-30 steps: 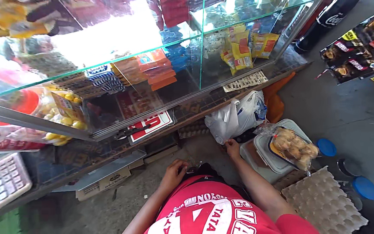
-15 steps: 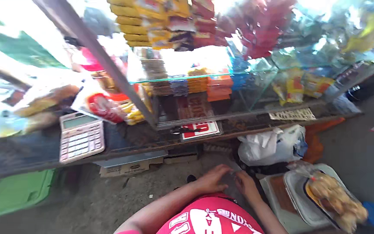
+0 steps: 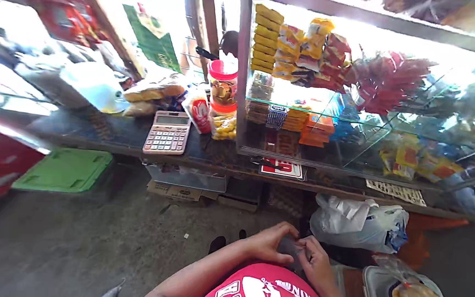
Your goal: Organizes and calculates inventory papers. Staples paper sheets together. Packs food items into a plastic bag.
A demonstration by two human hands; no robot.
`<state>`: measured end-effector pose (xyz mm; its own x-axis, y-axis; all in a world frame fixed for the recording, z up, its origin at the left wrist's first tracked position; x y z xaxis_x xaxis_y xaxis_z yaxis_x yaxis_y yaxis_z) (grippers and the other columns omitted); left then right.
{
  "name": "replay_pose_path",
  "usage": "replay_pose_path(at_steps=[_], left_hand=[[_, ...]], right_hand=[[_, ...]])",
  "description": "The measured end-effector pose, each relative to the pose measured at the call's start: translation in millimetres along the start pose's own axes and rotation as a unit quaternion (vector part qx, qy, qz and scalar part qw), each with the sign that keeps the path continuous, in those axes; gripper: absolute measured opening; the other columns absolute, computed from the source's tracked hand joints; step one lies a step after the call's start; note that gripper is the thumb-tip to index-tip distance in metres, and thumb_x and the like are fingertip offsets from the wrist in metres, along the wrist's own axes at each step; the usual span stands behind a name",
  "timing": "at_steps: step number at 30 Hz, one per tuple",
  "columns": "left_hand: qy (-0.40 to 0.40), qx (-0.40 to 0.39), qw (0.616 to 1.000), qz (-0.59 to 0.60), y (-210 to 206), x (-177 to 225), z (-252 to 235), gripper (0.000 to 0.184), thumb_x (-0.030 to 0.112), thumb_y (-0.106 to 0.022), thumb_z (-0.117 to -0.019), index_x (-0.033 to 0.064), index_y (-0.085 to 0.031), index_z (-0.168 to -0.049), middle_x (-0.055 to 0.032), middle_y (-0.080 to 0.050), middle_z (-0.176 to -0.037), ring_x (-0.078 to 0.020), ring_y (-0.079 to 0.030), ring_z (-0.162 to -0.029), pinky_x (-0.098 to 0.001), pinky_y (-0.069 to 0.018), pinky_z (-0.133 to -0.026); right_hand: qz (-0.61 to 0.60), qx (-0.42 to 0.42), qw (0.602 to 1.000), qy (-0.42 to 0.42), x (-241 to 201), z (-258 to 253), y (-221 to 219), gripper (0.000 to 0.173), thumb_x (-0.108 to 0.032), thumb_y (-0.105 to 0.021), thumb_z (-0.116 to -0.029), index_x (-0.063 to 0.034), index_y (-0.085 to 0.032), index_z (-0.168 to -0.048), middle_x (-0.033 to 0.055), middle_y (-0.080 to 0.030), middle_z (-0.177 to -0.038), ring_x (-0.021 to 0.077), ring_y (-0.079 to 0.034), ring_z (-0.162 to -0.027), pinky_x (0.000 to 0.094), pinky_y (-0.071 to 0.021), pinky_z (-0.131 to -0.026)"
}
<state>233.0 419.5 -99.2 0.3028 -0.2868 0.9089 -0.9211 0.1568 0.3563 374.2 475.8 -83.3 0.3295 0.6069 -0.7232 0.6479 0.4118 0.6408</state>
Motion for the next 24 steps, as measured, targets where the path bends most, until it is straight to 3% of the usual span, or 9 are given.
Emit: replay_pose_path(at_steps=[2, 5, 7, 9, 11, 14, 16, 20, 24], left_hand=[[0.031, 0.008, 0.999, -0.008, -9.7, 6.3, 1.9, 0.064, 0.019, -0.081, -0.086, -0.004, -0.052, -0.138, -0.0225, -0.064, -0.128, -0.0321, -0.06, -0.124, -0.0495, -0.0413, -0.113], [0.067, 0.024, 0.993, -0.09, -16.9, 2.7, 13.9, 0.04, 0.02, -0.075, -0.0907, -0.0032, -0.065, -0.121, -0.0185, -0.07, -0.094, -0.0337, -0.066, -0.096, -0.0562, -0.0384, -0.108], [0.079, 0.027, 0.99, -0.115, -13.7, 4.4, 28.8, 0.029, 0.022, -0.072, -0.0933, -0.0009, -0.07, -0.111, -0.0154, -0.068, -0.082, -0.0317, -0.065, -0.085, -0.0551, -0.0407, -0.104], [0.082, 0.035, 0.988, -0.13, -7.8, 7.7, 48.4, 0.021, 0.021, -0.07, -0.0937, 0.0002, -0.073, -0.098, -0.0141, -0.069, -0.08, -0.0312, -0.066, -0.084, -0.054, -0.0445, -0.097], [0.089, 0.045, 0.985, -0.142, -0.5, 10.2, 68.9, 0.019, 0.019, -0.067, -0.0952, -0.0001, -0.073, -0.096, -0.0163, -0.07, -0.087, -0.0334, -0.067, -0.091, -0.0541, -0.048, -0.089], [0.094, 0.071, 0.985, -0.123, 16.2, 14.9, 93.3, 0.021, 0.017, -0.063, -0.1, -0.0022, -0.073, -0.1, -0.0199, -0.068, -0.106, -0.0336, -0.064, -0.106, -0.0508, -0.0502, -0.096], [0.077, 0.106, 0.984, -0.12, 27.9, 20.4, 108.3, 0.023, 0.016, -0.061, -0.1018, -0.0031, -0.073, -0.101, -0.0194, -0.07, -0.106, -0.0311, -0.066, -0.105, -0.0467, -0.0511, -0.096], [0.074, 0.151, 0.979, -0.116, 61.8, 31.2, 140.8, 0.022, 0.016, -0.061, -0.1019, -0.0042, -0.069, -0.098, -0.0164, -0.07, -0.086, -0.0244, -0.068, -0.086, -0.0408, -0.0537, -0.086], [0.174, 0.09, 0.981, -0.006, 115.9, 25.7, 199.6, 0.031, 0.025, -0.067, -0.0985, -0.0021, -0.068, -0.084, -0.0043, -0.058, -0.064, -0.0081, -0.052, -0.058, -0.027, -0.0442, -0.057]], right_hand=[[-0.013, -0.024, 0.999, 0.027, -8.6, 2.8, -3.1, 0.024, -0.004, -0.063, -0.0848, -0.0001, -0.074, -0.106, 0.012, -0.072, -0.097, 0.016, -0.07, -0.088, 0.0282, -0.0587, -0.082], [-0.034, -0.032, 0.996, 0.073, -12.1, 8.6, -4.6, 0.024, -0.004, -0.065, -0.0866, 0.0001, -0.075, -0.108, 0.0108, -0.075, -0.1, 0.0119, -0.072, -0.09, 0.0226, -0.058, -0.085], [-0.05, -0.043, 0.994, 0.089, -11.6, 10.2, -3.5, 0.021, -0.005, -0.064, -0.0891, -0.0012, -0.076, -0.106, 0.0092, -0.076, -0.1, 0.0081, -0.071, -0.092, 0.0184, -0.0565, -0.086], [-0.058, -0.052, 0.992, 0.102, -12.5, 9.4, -2.9, 0.018, -0.006, -0.064, -0.0911, -0.002, -0.077, -0.104, 0.0081, -0.076, -0.099, 0.0069, -0.071, -0.09, 0.0177, -0.0567, -0.084], [-0.056, -0.063, 0.989, 0.121, -15.6, 7.0, -4.3, 0.018, -0.008, -0.065, -0.0915, -0.0018, -0.077, -0.102, 0.0087, -0.076, -0.097, 0.0079, -0.071, -0.088, 0.0181, -0.0569, -0.083], [-0.062, -0.082, 0.986, 0.135, -28.8, 1.3, -10.6, 0.017, -0.01, -0.067, -0.0921, -0.0016, -0.077, -0.102, 0.009, -0.076, -0.097, 0.0084, -0.072, -0.09, 0.0183, -0.0567, -0.085], [-0.084, -0.089, 0.983, 0.14, -42.5, -1.2, -18.3, 0.016, -0.011, -0.067, -0.093, -0.0019, -0.077, -0.102, 0.008, -0.076, -0.098, 0.0056, -0.071, -0.092, 0.0163, -0.0557, -0.087], [-0.13, -0.108, 0.974, 0.152, -72.0, -13.4, -41.8, 0.015, -0.011, -0.068, -0.0946, -0.0019, -0.076, -0.103, 0.0062, -0.075, -0.099, 0.0026, -0.07, -0.095, 0.0148, -0.055, -0.089], [-0.169, -0.109, 0.969, 0.145, -98.6, -35.9, -73.4, 0.014, -0.014, -0.068, -0.0957, -0.0064, -0.076, -0.104, 0.0003, -0.075, -0.101, -0.0003, -0.069, -0.095, 0.0147, -0.0564, -0.087]])
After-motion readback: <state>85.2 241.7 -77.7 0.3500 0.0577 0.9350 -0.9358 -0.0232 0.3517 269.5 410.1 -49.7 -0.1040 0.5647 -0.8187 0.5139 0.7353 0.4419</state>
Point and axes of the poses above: each hand's wrist, its own z-axis away from the middle knuckle, its own y-axis out of the back of the hand, x = y × z, the point moved 7 cm from there along -z, towards the middle knuckle
